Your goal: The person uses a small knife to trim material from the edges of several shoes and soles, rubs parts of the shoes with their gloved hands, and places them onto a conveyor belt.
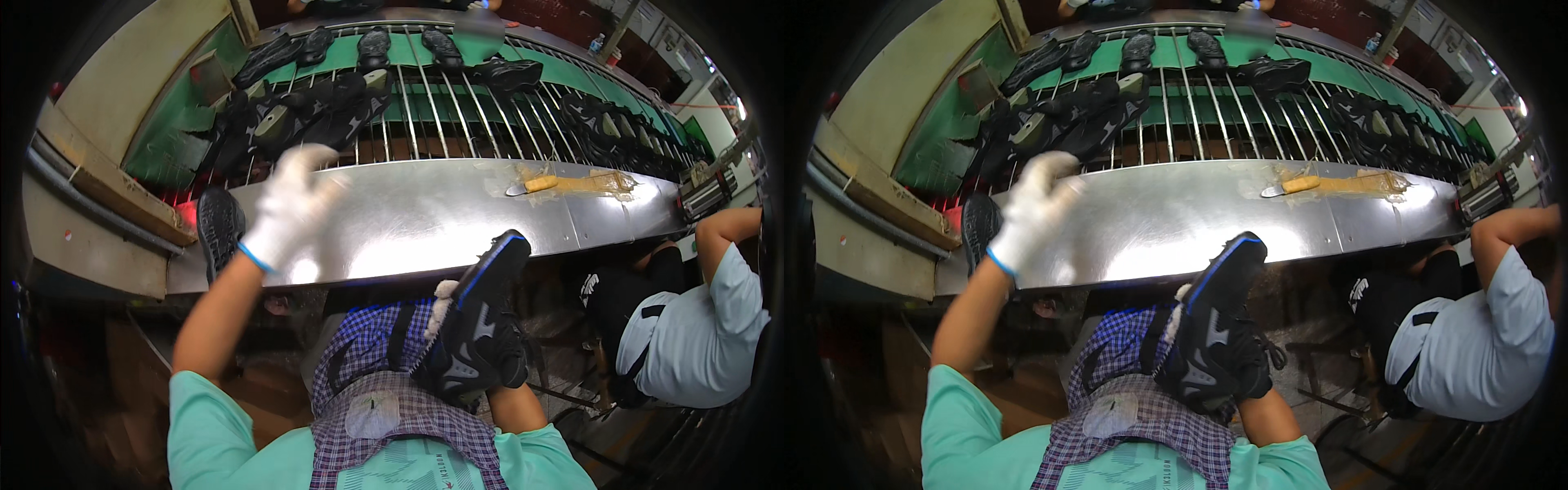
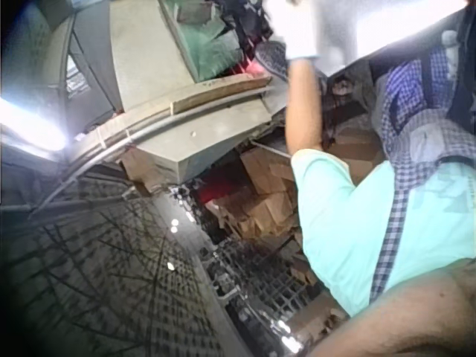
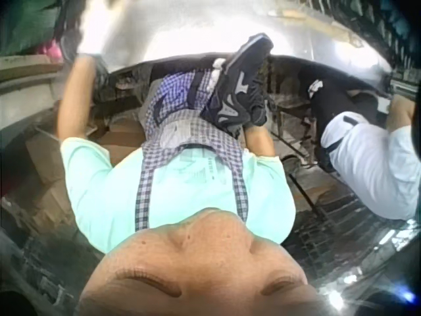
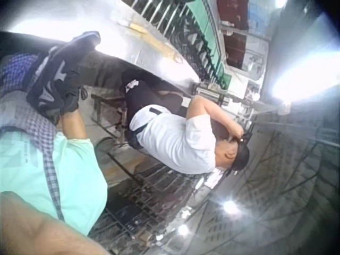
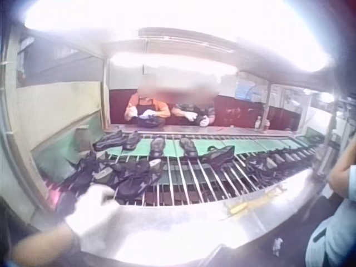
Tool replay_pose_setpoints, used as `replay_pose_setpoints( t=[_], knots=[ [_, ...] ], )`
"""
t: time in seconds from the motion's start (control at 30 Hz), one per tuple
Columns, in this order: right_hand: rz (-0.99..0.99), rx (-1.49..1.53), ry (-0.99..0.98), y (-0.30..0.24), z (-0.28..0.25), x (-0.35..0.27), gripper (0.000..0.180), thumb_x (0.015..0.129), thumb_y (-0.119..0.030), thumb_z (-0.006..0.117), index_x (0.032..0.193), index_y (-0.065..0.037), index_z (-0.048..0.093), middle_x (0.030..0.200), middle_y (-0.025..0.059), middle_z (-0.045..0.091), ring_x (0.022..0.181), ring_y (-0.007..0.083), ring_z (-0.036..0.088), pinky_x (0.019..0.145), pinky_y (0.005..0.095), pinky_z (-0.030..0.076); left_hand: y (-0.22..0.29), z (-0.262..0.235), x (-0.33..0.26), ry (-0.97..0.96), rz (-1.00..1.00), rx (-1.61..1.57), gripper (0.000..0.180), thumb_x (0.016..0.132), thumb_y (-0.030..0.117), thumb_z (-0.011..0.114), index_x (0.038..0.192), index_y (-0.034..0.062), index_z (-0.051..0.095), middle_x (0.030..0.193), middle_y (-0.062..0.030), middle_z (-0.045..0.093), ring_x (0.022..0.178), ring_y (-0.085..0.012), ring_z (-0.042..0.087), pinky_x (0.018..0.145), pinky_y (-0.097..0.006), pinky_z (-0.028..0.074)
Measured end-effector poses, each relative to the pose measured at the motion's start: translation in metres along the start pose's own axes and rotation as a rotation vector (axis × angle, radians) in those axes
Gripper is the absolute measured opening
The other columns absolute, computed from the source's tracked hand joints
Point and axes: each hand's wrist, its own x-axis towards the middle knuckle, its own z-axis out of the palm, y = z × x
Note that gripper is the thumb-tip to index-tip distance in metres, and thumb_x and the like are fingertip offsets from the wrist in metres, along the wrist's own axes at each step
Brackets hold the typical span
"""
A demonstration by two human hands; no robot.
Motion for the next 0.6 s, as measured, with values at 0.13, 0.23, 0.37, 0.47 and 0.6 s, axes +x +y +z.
replay_pose_setpoints(
  t=[0.13,0.23,0.37,0.47,0.6],
  knots=[
    [0.089,0.389,-0.388,0.033,-0.055,0.004,0.062,0.107,-0.041,0.065,0.152,0.000,0.051,0.137,0.0260,0.067,0.134,0.0465,0.062,0.120,0.0607,0.042,-0.181,-0.090,0.025,0.336,-0.170,0.735,0.069,0.094,0.045,0.076,0.145,0.0019,0.060,0.152,-0.0255,0.058,0.139,-0.0425,0.057,0.119,-0.048,0.046],
    [0.121,0.422,-0.479,0.039,-0.081,0.009,0.064,0.108,-0.041,0.063,0.154,0.001,0.050,0.142,0.0273,0.065,0.137,0.0483,0.060,0.122,0.0630,0.040,-0.254,-0.117,0.005,0.234,-0.651,0.702,0.095,0.091,0.061,0.072,0.161,0.0030,0.045,0.157,-0.0288,0.054,0.144,-0.0448,0.054,0.119,-0.050,0.044],
    [-0.055,0.316,-0.124,0.039,-0.044,0.001,0.047,0.112,-0.040,0.056,0.143,-0.004,0.058,0.127,0.0199,0.070,0.122,0.0412,0.069,0.110,0.0613,0.052,-0.290,-0.121,-0.007,0.071,-0.616,0.332,0.095,0.093,0.062,0.072,0.159,-0.0031,0.046,0.136,-0.0259,0.071,0.122,-0.0364,0.070,0.109,-0.044,0.052],
    [-0.170,0.302,0.112,0.030,-0.049,-0.028,0.042,0.115,-0.038,0.053,0.141,-0.006,0.058,0.129,0.0188,0.067,0.118,0.0387,0.068,0.105,0.0578,0.055,-0.245,-0.103,-0.003,-0.026,-0.616,-0.201,0.074,0.096,0.045,0.079,0.143,-0.0087,0.061,0.125,-0.0165,0.075,0.105,-0.0204,0.072,0.097,-0.035,0.056],
    [-0.082,0.332,0.074,0.015,-0.025,-0.027,0.043,0.112,-0.038,0.058,0.140,-0.005,0.057,0.121,0.0172,0.067,0.117,0.0375,0.068,0.104,0.0574,0.055,-0.197,-0.083,-0.008,0.087,-0.689,-1.082,0.030,0.103,0.027,0.075,0.119,0.0014,0.076,0.106,-0.0097,0.079,0.098,-0.0194,0.076,0.090,-0.033,0.062]
  ],
)
